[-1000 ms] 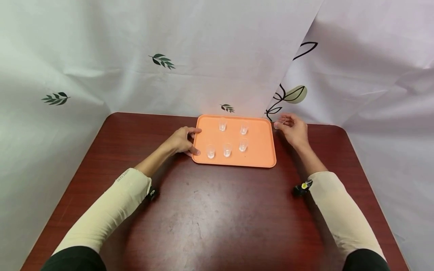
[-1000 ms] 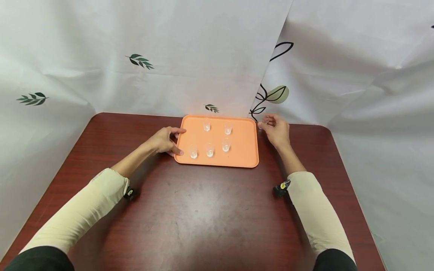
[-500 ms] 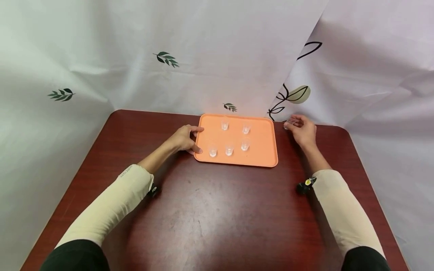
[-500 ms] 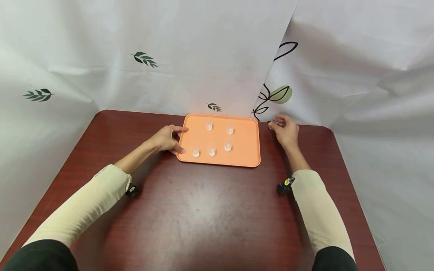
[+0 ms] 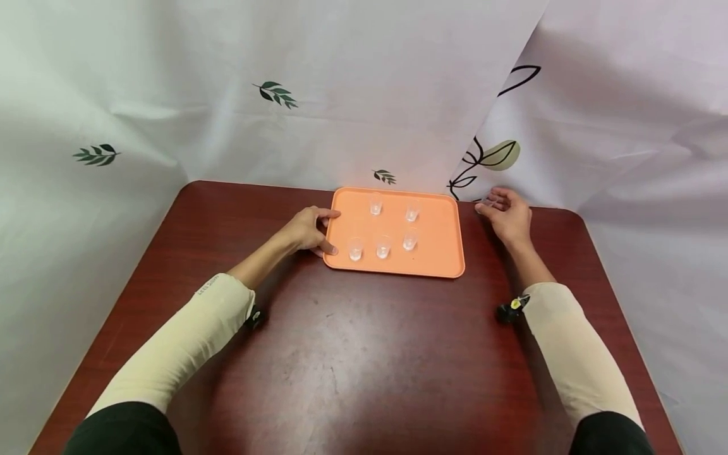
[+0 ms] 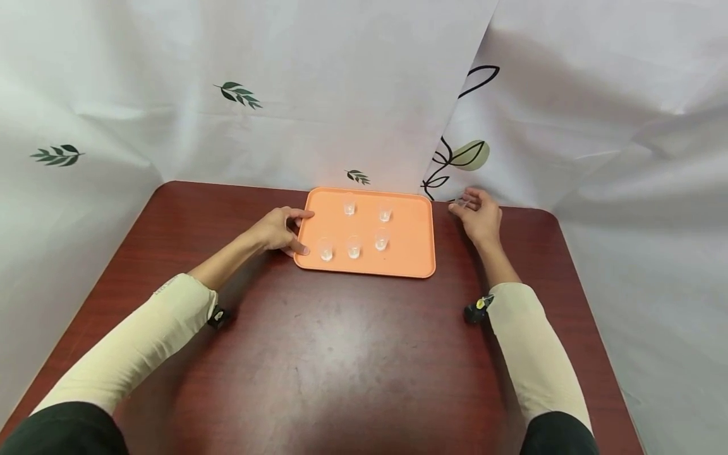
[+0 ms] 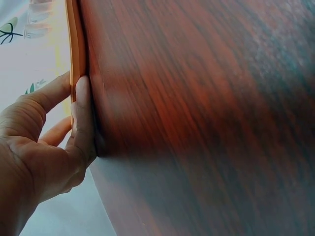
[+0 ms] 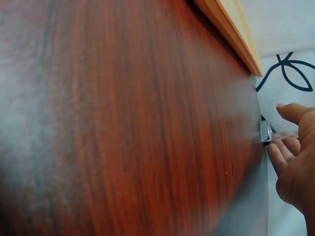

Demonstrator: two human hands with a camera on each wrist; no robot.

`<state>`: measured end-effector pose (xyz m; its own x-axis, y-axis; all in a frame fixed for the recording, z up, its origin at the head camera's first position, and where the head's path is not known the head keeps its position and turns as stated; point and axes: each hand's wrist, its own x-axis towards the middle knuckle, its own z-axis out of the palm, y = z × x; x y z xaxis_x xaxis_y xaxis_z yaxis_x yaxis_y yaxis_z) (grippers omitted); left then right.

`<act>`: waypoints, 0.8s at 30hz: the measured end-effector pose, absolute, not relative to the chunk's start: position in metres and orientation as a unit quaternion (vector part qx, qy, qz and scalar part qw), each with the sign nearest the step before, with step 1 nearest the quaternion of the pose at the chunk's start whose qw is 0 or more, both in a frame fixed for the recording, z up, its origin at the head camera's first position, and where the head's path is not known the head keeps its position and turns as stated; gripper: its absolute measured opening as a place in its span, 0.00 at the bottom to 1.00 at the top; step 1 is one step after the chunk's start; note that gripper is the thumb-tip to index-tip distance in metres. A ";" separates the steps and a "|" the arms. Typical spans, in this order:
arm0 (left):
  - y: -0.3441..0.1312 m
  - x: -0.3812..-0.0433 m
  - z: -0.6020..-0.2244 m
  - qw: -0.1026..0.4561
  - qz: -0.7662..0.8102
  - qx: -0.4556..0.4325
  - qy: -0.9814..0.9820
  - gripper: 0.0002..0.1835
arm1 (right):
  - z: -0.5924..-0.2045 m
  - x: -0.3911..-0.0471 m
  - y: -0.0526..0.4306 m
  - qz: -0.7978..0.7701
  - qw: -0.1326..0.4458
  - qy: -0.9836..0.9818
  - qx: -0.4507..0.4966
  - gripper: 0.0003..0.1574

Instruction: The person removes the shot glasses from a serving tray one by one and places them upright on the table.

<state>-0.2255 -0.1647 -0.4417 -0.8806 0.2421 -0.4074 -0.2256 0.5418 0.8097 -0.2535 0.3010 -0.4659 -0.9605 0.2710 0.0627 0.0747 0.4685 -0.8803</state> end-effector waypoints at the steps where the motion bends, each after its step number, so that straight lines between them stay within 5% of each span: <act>1: -0.165 -0.226 -0.442 0.243 0.479 0.005 0.844 0.57 | -0.466 -0.253 0.301 0.507 0.095 -0.851 -0.103 0.38; 24: -0.165 -0.225 -0.442 0.245 0.468 0.018 0.849 0.55 | -0.461 -0.221 0.313 0.475 0.080 -0.871 -0.091 0.41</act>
